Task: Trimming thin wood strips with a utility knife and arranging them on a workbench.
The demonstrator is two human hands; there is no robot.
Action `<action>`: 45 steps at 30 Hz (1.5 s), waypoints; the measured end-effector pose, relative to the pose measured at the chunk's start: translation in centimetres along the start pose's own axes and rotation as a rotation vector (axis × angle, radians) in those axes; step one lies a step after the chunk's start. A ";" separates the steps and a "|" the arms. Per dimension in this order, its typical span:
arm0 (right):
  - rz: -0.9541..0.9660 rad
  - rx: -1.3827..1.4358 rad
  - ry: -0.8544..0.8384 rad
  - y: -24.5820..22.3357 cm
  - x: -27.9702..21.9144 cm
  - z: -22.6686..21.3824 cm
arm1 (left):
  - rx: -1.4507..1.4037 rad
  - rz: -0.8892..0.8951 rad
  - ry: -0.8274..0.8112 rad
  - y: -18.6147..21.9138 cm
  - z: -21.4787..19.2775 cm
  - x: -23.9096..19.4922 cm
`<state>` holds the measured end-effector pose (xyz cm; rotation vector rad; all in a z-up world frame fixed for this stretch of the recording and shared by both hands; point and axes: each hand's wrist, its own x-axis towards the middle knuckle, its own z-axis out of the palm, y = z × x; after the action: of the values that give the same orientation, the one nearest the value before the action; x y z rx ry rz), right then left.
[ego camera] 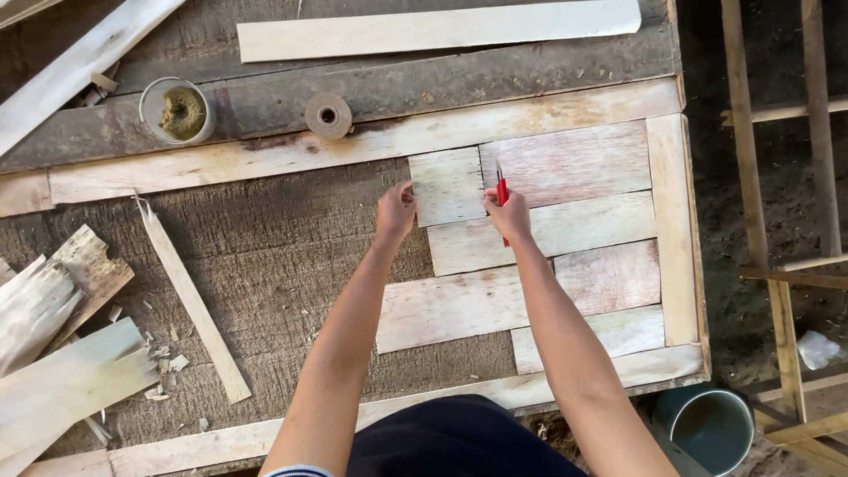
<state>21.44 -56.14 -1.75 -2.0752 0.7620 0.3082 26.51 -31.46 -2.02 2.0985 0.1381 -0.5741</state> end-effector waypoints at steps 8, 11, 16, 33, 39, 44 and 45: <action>-0.002 0.012 0.029 0.4 0.0 0.3 | -0.047 -0.031 0.026 -1.6 1.0 1.0; 0.008 0.039 0.034 0.5 0.1 0.2 | -0.048 -0.040 0.036 -3.2 1.7 2.2; 0.028 0.039 0.037 1.1 0.6 0.3 | -0.075 -0.053 0.025 -3.5 1.6 2.0; -0.007 0.395 -0.158 2.2 -15.9 7.4 | -0.258 -0.001 0.172 -9.3 -7.3 -17.5; 0.030 0.166 -0.333 5.1 -22.2 14.9 | -0.241 -0.169 0.189 -18.9 -10.5 -24.5; 0.038 0.128 -0.365 4.6 -27.0 17.5 | -0.202 -0.239 0.187 -21.3 -12.7 -28.1; 0.055 0.124 -0.369 3.5 -28.3 17.3 | -0.235 -0.227 0.189 -22.0 -12.8 -28.3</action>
<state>-1.76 -32.22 -0.67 -1.8128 0.5970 0.6375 -0.93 -5.18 -0.14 1.9156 0.5319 -0.4660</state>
